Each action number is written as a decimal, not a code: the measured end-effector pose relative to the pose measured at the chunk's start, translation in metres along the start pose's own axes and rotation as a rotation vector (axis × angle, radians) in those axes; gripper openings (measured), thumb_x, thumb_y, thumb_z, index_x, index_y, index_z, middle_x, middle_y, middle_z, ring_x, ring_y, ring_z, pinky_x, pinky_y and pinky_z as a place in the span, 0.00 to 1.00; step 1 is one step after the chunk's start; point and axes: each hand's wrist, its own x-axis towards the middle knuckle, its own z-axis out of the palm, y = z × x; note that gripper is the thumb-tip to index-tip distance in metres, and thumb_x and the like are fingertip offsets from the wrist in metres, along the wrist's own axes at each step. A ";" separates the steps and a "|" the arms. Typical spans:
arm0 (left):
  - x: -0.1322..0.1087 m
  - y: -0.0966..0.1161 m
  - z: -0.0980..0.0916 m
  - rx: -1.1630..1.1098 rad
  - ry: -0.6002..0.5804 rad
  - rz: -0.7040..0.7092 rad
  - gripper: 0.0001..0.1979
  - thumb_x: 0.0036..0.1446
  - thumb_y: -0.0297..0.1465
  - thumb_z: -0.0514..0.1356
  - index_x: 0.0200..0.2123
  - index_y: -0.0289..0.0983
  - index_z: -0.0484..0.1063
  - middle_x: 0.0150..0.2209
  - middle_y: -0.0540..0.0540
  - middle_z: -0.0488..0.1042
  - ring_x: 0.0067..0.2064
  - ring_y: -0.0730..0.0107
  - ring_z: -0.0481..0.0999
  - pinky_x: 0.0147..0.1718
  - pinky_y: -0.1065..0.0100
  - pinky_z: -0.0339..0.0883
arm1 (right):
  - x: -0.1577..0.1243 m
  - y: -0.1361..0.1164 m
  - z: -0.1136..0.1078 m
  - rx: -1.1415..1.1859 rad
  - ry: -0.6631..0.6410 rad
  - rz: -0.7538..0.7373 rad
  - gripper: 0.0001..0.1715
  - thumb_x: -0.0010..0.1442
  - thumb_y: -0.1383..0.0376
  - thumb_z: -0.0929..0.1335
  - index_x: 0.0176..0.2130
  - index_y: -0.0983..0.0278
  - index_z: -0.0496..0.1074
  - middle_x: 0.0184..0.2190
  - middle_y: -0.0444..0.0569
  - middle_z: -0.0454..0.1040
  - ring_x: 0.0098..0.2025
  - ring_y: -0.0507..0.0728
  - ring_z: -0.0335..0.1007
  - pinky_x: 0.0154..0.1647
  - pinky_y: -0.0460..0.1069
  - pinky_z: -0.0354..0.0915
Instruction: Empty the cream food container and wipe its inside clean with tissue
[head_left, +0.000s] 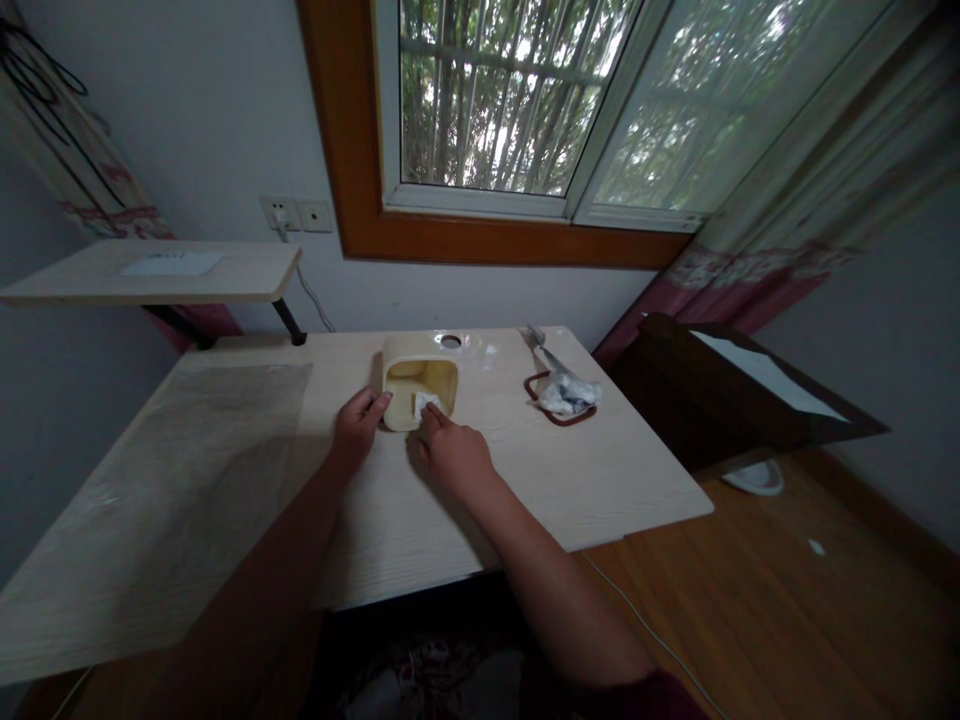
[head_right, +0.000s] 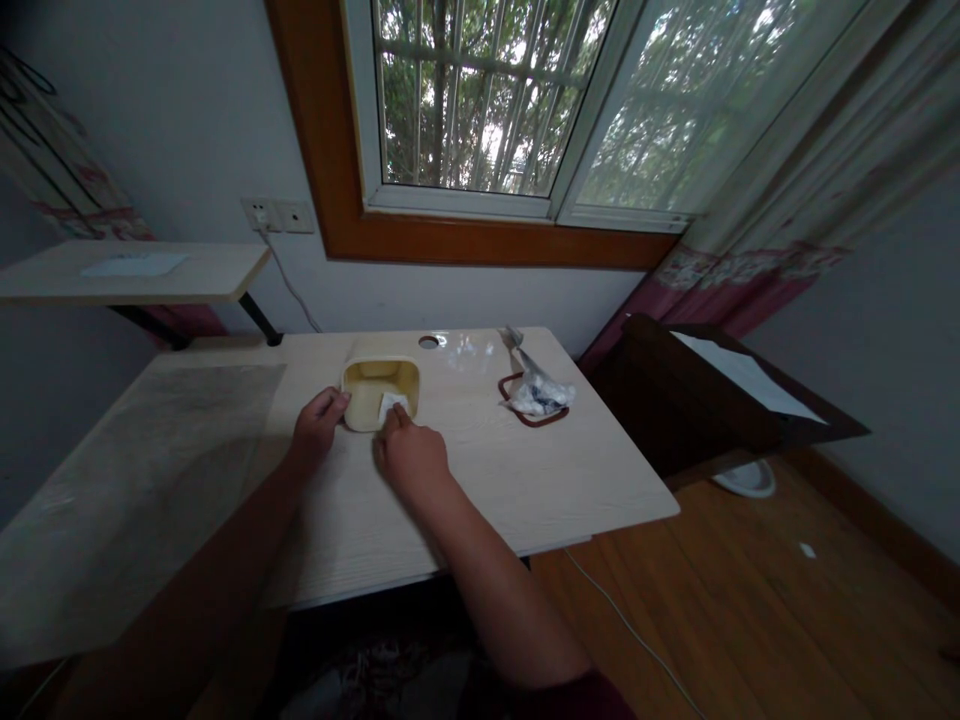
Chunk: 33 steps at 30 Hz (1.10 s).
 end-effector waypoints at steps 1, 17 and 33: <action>0.000 0.000 0.000 -0.002 -0.003 -0.003 0.20 0.61 0.45 0.59 0.24 0.39 0.61 0.23 0.53 0.59 0.28 0.71 0.60 0.28 0.70 0.56 | 0.000 0.000 0.000 0.003 -0.004 -0.018 0.35 0.70 0.55 0.59 0.70 0.66 0.56 0.72 0.62 0.56 0.50 0.66 0.79 0.48 0.61 0.74; 0.000 0.006 0.001 -0.042 -0.001 -0.042 0.21 0.59 0.47 0.60 0.24 0.40 0.60 0.22 0.53 0.60 0.27 0.71 0.61 0.27 0.70 0.56 | -0.005 0.002 -0.010 0.031 0.008 -0.116 0.32 0.71 0.54 0.60 0.69 0.62 0.60 0.70 0.58 0.61 0.54 0.66 0.77 0.50 0.59 0.74; 0.005 -0.008 -0.006 -0.075 0.006 -0.058 0.20 0.61 0.48 0.59 0.26 0.40 0.62 0.23 0.53 0.60 0.27 0.72 0.61 0.27 0.71 0.58 | 0.078 -0.026 -0.021 -0.078 -0.104 -0.237 0.24 0.71 0.62 0.59 0.53 0.68 0.78 0.49 0.64 0.80 0.50 0.66 0.79 0.48 0.56 0.73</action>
